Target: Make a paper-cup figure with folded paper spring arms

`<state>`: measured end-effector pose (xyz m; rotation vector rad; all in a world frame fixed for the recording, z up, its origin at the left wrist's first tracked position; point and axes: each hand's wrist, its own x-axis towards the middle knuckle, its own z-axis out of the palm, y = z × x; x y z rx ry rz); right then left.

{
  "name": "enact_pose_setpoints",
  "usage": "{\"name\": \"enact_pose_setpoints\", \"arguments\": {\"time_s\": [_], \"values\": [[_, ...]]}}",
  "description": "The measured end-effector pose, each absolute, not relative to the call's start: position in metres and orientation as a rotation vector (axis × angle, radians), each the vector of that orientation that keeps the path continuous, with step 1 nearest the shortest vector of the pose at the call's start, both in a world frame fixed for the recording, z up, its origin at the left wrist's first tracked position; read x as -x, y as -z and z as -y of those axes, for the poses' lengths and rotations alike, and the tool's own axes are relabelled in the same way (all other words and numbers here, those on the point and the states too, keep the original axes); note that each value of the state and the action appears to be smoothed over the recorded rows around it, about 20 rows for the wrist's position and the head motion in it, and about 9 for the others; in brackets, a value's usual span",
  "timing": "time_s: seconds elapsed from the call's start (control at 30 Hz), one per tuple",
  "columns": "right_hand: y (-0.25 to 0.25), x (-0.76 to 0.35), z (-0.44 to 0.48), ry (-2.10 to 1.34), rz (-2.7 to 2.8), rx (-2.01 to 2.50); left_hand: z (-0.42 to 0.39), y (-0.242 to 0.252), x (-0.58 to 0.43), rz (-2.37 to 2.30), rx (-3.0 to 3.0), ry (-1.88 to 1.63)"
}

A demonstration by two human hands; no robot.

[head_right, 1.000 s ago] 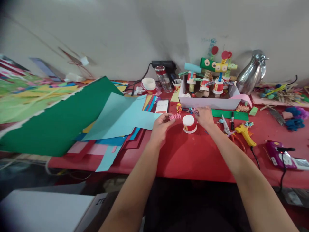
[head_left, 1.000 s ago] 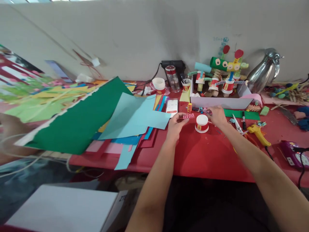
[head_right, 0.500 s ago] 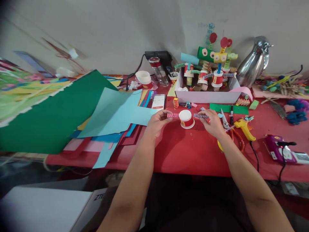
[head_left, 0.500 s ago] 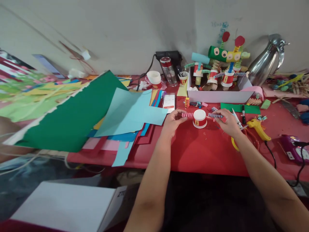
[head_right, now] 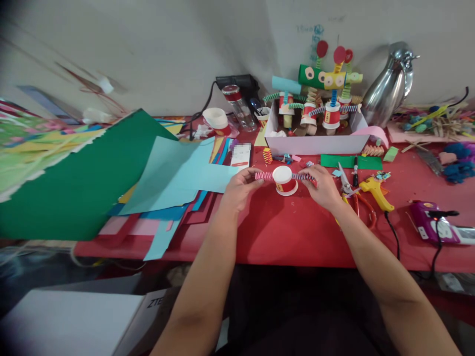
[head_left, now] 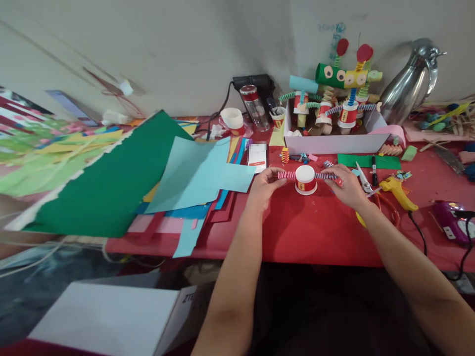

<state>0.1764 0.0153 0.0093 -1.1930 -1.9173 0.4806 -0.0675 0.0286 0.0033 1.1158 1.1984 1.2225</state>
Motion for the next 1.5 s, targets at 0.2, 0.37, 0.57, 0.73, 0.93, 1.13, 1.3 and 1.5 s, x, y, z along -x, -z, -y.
{"name": "enact_pose_setpoints", "arguments": {"time_s": [0.2,0.37,0.57,0.73,0.93,1.13,1.3,1.5], "values": [[-0.009,-0.175,-0.015,-0.486,1.92,1.204,-0.027,-0.004,0.065,-1.21,-1.152,-1.199],[-0.003,-0.176,-0.018,-0.54,1.84,1.233,-0.027,-0.002,0.065,-1.193,-1.166,-1.199],[0.003,-0.177,-0.019,-0.634,1.744,1.227,-0.027,-0.003,0.064,-1.223,-1.18,-1.205],[0.004,-0.177,-0.02,-0.641,1.698,1.253,-0.027,-0.004,0.062,-1.241,-1.192,-1.171],[0.003,-0.175,-0.02,-0.672,1.691,1.222,-0.027,-0.005,0.063,-1.252,-1.183,-1.186],[0.003,-0.175,-0.019,-0.668,1.694,1.21,-0.025,-0.007,0.061,-1.269,-1.175,-1.193],[0.009,-0.18,-0.023,-0.527,1.727,1.283,-0.025,-0.006,0.064,-1.272,-1.165,-1.287],[-0.01,-0.177,-0.011,-0.415,1.731,1.146,-0.018,-0.028,0.05,-1.186,-1.32,-1.487]]}}
